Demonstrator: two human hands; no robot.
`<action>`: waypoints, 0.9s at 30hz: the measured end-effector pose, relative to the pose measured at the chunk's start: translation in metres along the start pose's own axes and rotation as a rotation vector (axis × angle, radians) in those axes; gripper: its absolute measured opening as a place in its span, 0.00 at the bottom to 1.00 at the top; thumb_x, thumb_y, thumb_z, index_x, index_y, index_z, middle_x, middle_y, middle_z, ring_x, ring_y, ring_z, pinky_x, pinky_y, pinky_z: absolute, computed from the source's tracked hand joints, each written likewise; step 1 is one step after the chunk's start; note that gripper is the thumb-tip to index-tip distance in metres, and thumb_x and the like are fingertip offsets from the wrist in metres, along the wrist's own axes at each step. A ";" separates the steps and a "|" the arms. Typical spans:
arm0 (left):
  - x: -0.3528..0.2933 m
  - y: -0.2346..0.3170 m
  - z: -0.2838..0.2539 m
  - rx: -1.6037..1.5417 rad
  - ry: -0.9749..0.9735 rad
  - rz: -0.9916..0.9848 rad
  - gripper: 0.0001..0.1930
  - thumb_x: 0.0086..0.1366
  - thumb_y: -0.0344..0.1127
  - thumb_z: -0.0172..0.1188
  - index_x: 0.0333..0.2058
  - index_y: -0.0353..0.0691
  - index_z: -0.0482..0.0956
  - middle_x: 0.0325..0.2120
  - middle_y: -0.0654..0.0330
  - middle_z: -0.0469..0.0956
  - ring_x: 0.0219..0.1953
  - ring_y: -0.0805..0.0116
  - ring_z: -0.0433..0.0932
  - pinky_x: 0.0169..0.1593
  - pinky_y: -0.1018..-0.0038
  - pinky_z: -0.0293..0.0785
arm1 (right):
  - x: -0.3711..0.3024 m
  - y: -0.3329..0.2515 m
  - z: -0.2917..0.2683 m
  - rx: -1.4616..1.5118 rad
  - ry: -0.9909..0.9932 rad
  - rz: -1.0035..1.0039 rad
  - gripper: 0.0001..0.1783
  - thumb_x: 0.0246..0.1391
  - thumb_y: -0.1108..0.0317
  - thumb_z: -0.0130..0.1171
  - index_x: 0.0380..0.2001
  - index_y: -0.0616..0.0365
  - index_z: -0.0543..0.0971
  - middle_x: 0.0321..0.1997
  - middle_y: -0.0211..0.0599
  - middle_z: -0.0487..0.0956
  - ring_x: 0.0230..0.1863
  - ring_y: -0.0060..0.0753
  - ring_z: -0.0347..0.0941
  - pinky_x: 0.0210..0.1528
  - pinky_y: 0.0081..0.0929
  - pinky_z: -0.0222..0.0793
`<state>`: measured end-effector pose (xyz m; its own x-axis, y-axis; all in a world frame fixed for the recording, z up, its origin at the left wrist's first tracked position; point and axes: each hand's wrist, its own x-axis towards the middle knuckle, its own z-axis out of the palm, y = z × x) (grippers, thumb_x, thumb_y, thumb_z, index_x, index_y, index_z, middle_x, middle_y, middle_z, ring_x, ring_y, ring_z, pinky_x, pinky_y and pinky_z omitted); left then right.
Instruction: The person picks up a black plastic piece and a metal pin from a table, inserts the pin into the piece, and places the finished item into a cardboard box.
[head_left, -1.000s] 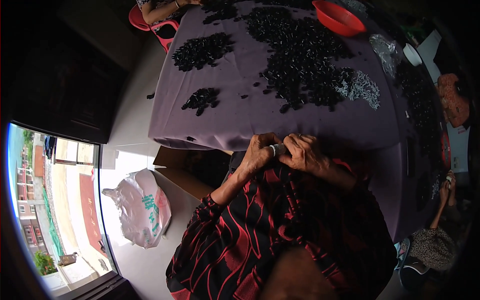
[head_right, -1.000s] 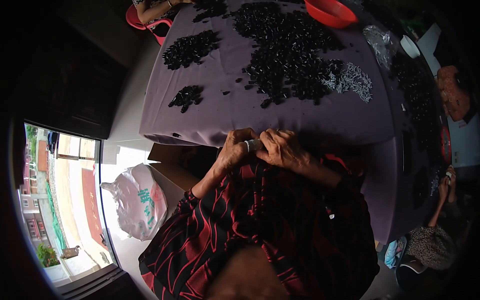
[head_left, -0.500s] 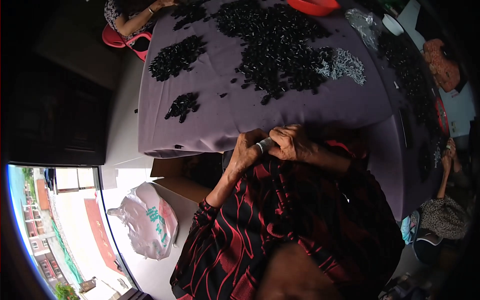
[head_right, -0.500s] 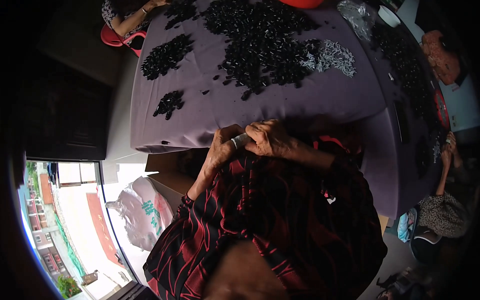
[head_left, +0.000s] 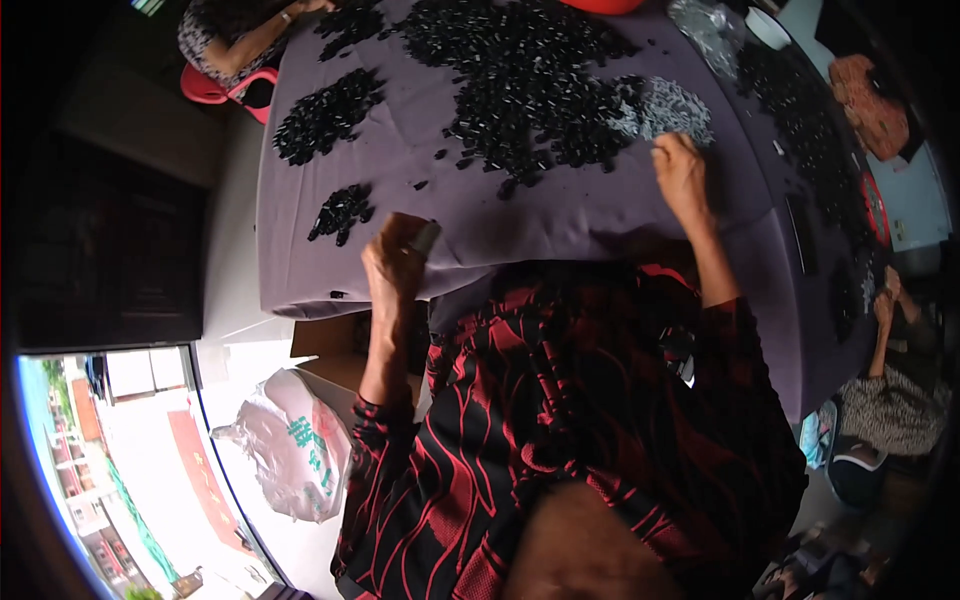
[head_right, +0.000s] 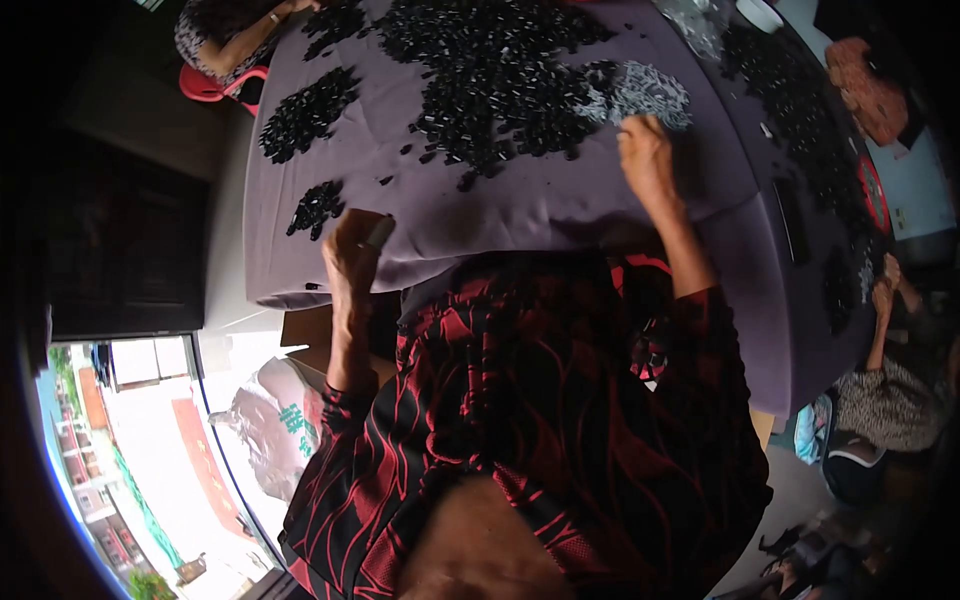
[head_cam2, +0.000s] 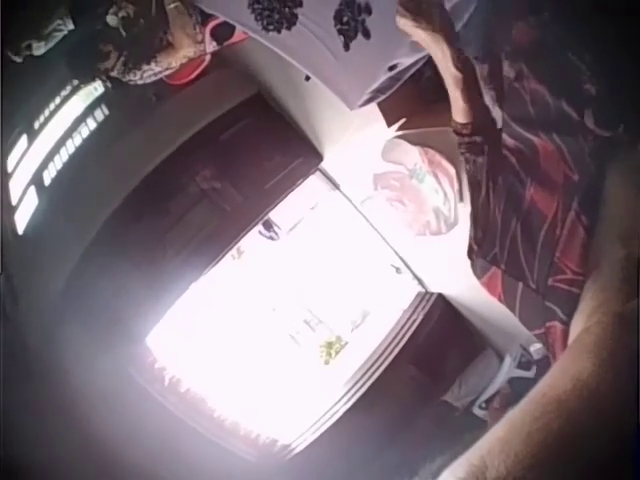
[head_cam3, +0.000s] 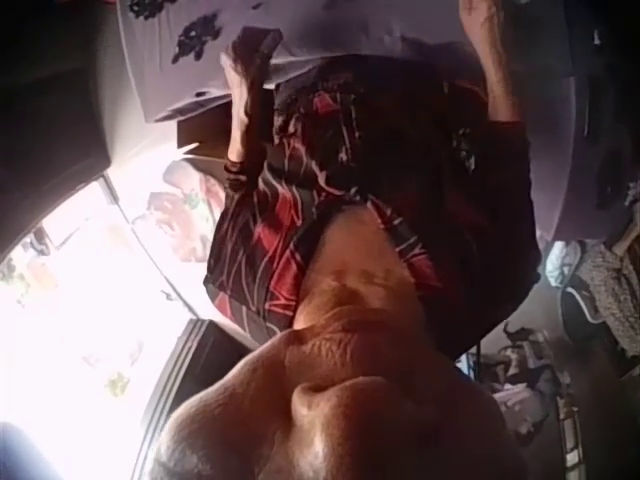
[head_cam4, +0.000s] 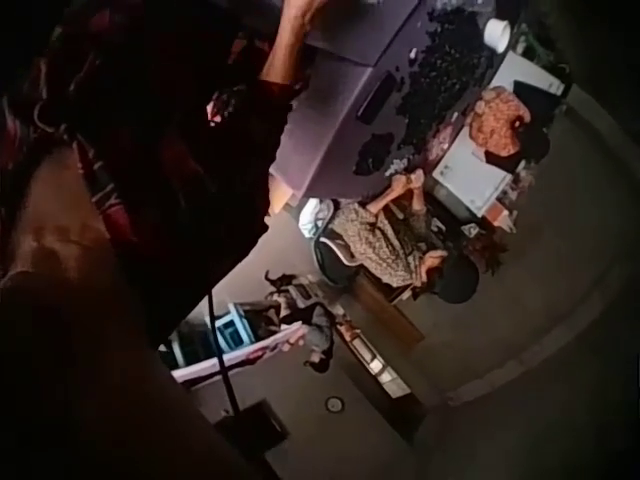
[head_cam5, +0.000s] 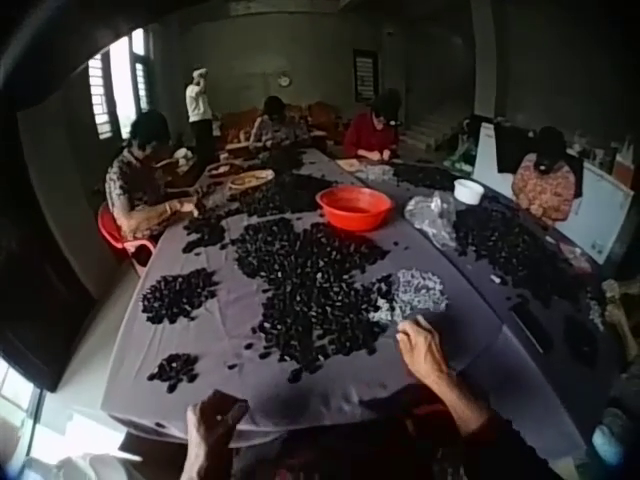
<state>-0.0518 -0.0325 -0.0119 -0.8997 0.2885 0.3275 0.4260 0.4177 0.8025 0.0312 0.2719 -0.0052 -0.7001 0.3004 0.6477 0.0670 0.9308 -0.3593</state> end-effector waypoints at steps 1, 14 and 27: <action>0.009 -0.002 -0.007 0.138 0.038 0.040 0.08 0.42 0.32 0.57 0.20 0.36 0.68 0.15 0.58 0.71 0.18 0.68 0.69 0.23 0.77 0.64 | 0.004 0.012 -0.004 0.006 0.010 -0.024 0.05 0.34 0.80 0.47 0.21 0.63 0.66 0.22 0.47 0.65 0.27 0.48 0.61 0.28 0.34 0.58; 0.070 -0.043 -0.011 0.688 0.133 0.374 0.05 0.42 0.32 0.53 0.20 0.40 0.71 0.19 0.56 0.69 0.27 0.59 0.67 0.30 0.69 0.63 | 0.023 0.028 0.002 -0.105 -0.224 -0.040 0.05 0.38 0.77 0.45 0.17 0.66 0.61 0.22 0.46 0.64 0.25 0.45 0.61 0.26 0.34 0.57; 0.208 -0.043 0.112 0.560 -0.082 0.560 0.05 0.44 0.32 0.45 0.18 0.38 0.68 0.16 0.51 0.69 0.21 0.53 0.69 0.24 0.65 0.65 | 0.017 0.001 -0.009 0.375 -0.111 0.523 0.04 0.43 0.72 0.44 0.23 0.62 0.65 0.19 0.31 0.66 0.17 0.16 0.61 0.19 0.15 0.60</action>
<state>-0.2473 0.1056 -0.0342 -0.5372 0.6369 0.5530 0.8166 0.5568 0.1520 0.0258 0.2802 0.0117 -0.7128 0.6524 0.2576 0.1807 0.5257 -0.8313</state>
